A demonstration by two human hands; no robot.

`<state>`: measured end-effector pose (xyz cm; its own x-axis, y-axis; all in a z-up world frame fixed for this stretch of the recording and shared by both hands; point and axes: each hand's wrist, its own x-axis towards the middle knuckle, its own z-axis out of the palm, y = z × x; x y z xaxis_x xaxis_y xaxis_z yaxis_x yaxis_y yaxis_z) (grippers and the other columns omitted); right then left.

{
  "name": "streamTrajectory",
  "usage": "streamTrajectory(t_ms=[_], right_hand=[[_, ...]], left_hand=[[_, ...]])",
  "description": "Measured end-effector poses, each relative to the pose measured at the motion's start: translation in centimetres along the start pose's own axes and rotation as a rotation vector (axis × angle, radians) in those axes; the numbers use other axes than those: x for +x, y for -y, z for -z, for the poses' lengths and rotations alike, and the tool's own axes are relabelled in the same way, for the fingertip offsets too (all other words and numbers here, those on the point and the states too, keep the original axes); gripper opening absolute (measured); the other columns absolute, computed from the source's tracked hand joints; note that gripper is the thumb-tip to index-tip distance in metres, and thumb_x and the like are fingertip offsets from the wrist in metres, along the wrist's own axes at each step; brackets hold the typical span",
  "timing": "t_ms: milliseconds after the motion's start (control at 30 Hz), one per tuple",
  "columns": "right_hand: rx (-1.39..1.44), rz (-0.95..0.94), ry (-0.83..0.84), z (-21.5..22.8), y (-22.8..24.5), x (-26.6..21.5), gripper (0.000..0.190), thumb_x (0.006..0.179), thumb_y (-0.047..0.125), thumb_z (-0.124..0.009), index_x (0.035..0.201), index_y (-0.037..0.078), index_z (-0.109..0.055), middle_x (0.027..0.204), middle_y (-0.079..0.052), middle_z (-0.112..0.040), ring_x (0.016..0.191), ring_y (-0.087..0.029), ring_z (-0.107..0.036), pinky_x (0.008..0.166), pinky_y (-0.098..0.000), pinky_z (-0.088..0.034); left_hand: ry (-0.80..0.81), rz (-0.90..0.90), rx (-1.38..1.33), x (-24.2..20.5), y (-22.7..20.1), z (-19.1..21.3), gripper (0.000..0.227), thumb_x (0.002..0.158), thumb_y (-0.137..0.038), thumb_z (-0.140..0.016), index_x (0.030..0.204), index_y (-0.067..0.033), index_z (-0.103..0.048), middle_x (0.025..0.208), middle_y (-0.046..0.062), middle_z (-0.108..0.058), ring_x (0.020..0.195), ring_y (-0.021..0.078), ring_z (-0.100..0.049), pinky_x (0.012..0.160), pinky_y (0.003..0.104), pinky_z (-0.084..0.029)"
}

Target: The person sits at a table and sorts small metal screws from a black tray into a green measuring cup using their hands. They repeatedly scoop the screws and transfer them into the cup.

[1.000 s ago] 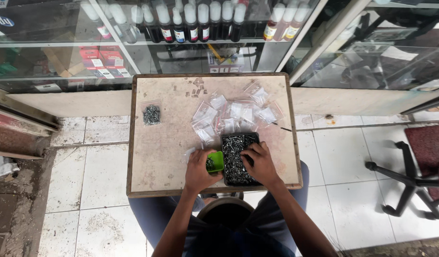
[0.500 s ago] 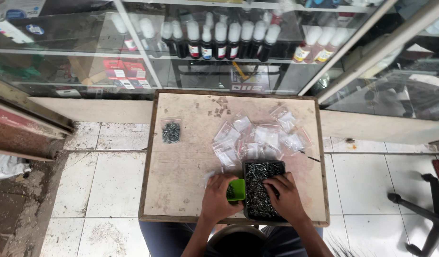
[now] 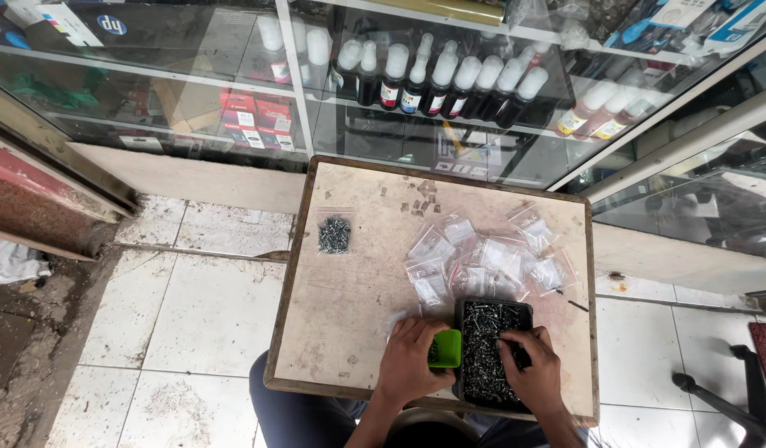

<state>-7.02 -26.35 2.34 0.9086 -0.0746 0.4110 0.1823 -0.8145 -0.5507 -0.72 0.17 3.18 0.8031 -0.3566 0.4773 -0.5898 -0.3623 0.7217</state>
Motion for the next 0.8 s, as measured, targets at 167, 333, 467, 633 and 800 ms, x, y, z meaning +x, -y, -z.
streamTrajectory(t_ms=[167, 333, 467, 633, 800], right_hand=[[-0.052, 0.064, 0.019, 0.1, 0.0, 0.0, 0.032, 0.097, 0.011, -0.073, 0.129, 0.016, -0.076, 0.106, 0.001, -0.083, 0.094, -0.017, -0.062, 0.073, -0.0304, -0.06], [-0.018, 0.069, -0.04, 0.6, 1.3, 0.7, 0.019, 0.098, 0.008, -0.073, 0.115, 0.01, -0.079, 0.106, 0.0, -0.083, 0.094, -0.018, -0.067, 0.08, -0.0306, -0.061], [0.045, -0.002, -0.05, 0.8, 1.5, 0.5, 0.017, 0.096, 0.009, -0.076, 0.112, 0.012, -0.08, 0.102, -0.002, -0.08, 0.095, -0.015, -0.073, 0.083, -0.0276, -0.062], [0.097, 0.032, -0.062, 0.6, 1.9, 1.1, 0.009, 0.095, 0.005, -0.076, 0.103, 0.009, -0.075, 0.105, -0.002, -0.079, 0.104, -0.017, -0.073, 0.093, -0.0303, -0.061], [0.06, 0.055, -0.088, 0.7, 1.3, 0.7, 0.01, 0.094, 0.003, -0.076, 0.101, 0.011, -0.076, 0.096, -0.001, -0.076, 0.091, -0.017, -0.07, 0.083, -0.0294, -0.058]], left_hand=[[0.027, 0.012, 0.003, -0.4, 0.2, -0.3, 0.062, 0.065, -0.026, -0.079, 0.122, -0.0098, -0.064, 0.111, 0.006, -0.072, 0.101, 0.031, -0.063, 0.097, 0.047, -0.047], [0.018, -0.013, 0.011, 0.1, 0.1, -0.2, 0.06, 0.065, -0.026, -0.079, 0.121, -0.0095, -0.065, 0.111, 0.006, -0.073, 0.102, 0.0303, -0.064, 0.094, 0.045, -0.047], [0.022, 0.004, 0.012, 0.1, -0.1, -0.1, 0.061, 0.065, -0.026, -0.079, 0.121, -0.0098, -0.064, 0.112, 0.006, -0.073, 0.102, 0.0302, -0.063, 0.097, 0.046, -0.047], [-0.018, -0.006, -0.002, 0.5, -0.4, 0.3, 0.06, 0.063, -0.025, -0.078, 0.119, -0.0089, -0.064, 0.11, 0.006, -0.073, 0.1, 0.0304, -0.064, 0.093, 0.045, -0.048], [0.0, -0.012, 0.009, 0.3, -0.6, 0.2, 0.061, 0.064, -0.025, -0.077, 0.121, -0.0096, -0.063, 0.11, 0.007, -0.072, 0.102, 0.0313, -0.064, 0.095, 0.046, -0.048]])
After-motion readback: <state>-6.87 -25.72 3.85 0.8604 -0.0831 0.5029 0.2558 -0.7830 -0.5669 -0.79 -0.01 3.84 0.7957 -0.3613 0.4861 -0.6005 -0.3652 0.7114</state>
